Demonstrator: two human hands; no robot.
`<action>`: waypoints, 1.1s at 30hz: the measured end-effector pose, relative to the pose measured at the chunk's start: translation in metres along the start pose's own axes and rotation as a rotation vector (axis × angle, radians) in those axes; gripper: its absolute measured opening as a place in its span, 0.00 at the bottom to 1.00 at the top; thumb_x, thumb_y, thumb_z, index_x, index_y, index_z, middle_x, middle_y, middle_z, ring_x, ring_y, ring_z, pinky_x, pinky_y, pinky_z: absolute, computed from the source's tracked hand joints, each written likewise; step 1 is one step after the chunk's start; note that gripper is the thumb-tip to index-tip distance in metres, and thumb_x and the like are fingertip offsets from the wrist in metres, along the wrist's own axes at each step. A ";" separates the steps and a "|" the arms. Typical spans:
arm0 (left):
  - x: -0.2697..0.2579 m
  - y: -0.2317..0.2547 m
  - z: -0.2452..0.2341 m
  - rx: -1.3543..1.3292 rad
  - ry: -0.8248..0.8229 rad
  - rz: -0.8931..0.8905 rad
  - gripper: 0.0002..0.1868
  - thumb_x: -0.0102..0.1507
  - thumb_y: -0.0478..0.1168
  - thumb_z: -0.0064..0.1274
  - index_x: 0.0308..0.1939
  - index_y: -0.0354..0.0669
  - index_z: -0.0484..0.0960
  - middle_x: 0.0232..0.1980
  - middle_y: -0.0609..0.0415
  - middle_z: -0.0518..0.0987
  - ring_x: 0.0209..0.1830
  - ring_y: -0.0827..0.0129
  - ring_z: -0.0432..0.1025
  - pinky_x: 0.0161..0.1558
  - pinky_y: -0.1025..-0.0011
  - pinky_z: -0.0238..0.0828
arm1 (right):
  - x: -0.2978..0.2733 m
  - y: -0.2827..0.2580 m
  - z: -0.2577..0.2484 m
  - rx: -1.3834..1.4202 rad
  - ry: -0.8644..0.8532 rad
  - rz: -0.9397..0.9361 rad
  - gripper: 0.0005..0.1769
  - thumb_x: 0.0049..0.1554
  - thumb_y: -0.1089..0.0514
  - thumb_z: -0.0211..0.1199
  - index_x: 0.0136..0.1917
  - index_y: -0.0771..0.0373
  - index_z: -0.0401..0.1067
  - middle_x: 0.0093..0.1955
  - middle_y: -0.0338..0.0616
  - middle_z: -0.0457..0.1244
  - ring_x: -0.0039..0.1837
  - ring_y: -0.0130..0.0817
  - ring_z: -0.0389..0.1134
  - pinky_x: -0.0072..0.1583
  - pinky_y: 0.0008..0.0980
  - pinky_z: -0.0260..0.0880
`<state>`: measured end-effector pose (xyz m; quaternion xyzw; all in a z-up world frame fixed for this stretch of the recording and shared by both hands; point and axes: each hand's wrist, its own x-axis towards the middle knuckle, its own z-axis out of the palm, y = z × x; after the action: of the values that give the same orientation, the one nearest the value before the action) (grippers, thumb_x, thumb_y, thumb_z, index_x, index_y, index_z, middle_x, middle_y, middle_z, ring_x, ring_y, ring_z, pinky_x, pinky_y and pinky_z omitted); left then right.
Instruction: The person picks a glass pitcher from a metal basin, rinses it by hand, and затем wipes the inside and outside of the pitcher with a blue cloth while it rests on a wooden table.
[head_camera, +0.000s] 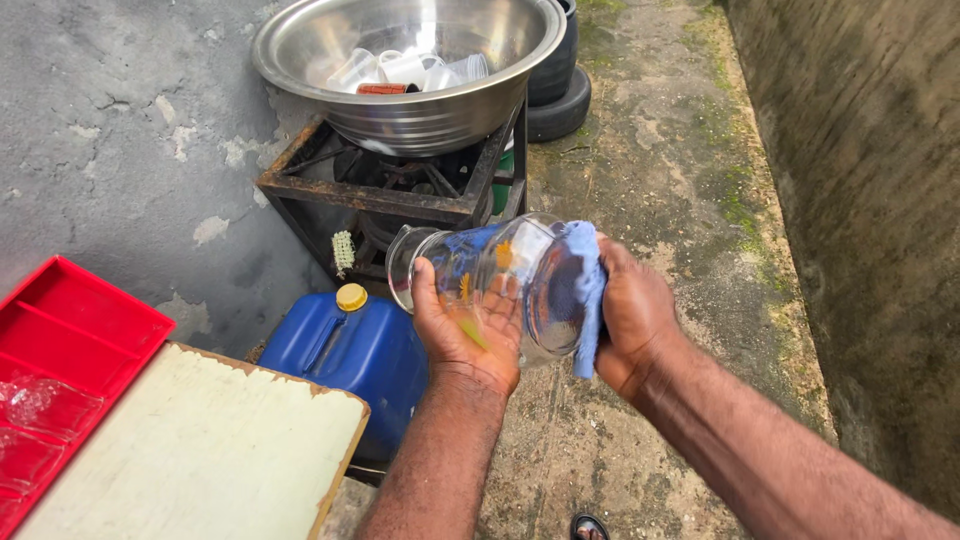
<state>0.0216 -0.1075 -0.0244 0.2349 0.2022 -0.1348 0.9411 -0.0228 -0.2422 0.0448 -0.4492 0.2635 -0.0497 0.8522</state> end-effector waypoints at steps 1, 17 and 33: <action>-0.001 0.006 -0.003 -0.050 0.003 0.042 0.55 0.50 0.75 0.53 0.72 0.48 0.65 0.63 0.45 0.73 0.63 0.54 0.70 0.65 0.53 0.64 | -0.009 0.006 0.003 -0.013 -0.017 -0.041 0.24 0.65 0.53 0.50 0.70 0.67 0.69 0.54 0.46 0.69 0.52 0.30 0.72 0.59 0.40 0.75; -0.011 0.065 -0.037 0.081 -0.699 -0.261 0.55 0.56 0.73 0.59 0.71 0.33 0.65 0.62 0.37 0.74 0.64 0.49 0.69 0.67 0.51 0.68 | -0.002 0.044 -0.030 0.107 -0.444 0.386 0.17 0.63 0.50 0.55 0.52 0.66 0.76 0.45 0.49 0.73 0.43 0.36 0.75 0.49 0.37 0.78; -0.013 0.028 0.023 0.987 -0.353 -0.296 0.52 0.46 0.75 0.53 0.70 0.55 0.70 0.58 0.49 0.79 0.59 0.60 0.72 0.59 0.41 0.65 | -0.001 0.005 -0.052 -0.110 -0.174 0.083 0.18 0.66 0.52 0.53 0.55 0.67 0.75 0.47 0.49 0.71 0.43 0.38 0.72 0.48 0.47 0.77</action>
<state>0.0265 -0.0930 0.0106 0.5919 -0.0154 -0.3820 0.7096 -0.0502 -0.2770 0.0179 -0.4868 0.2092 0.0395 0.8472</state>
